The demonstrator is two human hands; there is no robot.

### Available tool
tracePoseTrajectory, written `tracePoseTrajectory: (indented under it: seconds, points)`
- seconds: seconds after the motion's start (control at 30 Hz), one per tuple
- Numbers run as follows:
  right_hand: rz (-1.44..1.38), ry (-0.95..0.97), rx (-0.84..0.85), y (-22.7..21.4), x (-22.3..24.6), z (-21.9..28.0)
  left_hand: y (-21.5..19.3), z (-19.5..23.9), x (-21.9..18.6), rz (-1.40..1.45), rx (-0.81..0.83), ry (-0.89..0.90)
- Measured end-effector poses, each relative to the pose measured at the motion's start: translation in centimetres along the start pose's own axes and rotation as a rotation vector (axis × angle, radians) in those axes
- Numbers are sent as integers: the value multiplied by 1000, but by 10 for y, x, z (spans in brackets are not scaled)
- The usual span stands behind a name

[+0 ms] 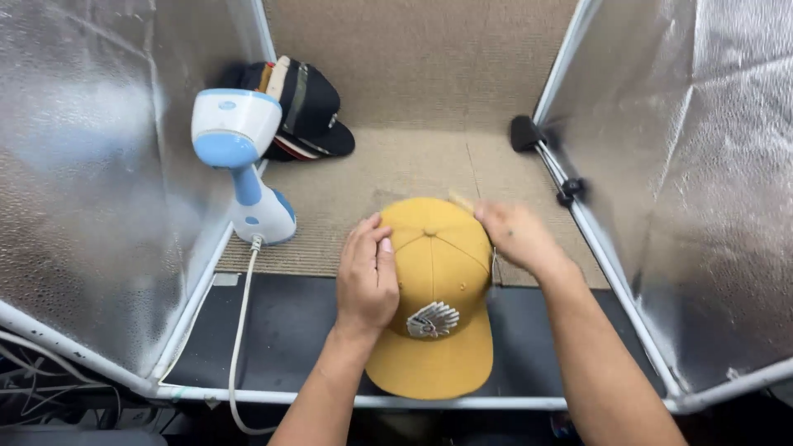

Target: The person cleans a yellow baseball cap by first brushing the inside and then the outside with a wooden-handled brush. They then use a handheld steamer to steam the cap's surface.

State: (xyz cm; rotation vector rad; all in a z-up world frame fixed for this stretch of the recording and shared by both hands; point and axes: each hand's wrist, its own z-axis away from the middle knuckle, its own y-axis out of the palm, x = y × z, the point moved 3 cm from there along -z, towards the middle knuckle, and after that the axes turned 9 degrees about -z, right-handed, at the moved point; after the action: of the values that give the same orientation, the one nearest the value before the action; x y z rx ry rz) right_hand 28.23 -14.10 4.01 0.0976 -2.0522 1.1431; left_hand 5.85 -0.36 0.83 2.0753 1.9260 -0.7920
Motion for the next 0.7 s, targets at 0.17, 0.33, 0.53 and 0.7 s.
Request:
tracePoseTrajectory:
  seconds: [0.17,0.33,0.53,0.7]
  points:
    - [-174,129,-144,-16,41,25,6,-12,7,-45,121,-121]
    - [-37,-225,-182,-15,92,49,23,-62,3,65,277,-242]
    - [-338,81,-201,-7,52,37,45,-78,20,-237,679,-342]
    - [-503,421,-175,17,-22,59,44,-73,10,-279,793,-423]
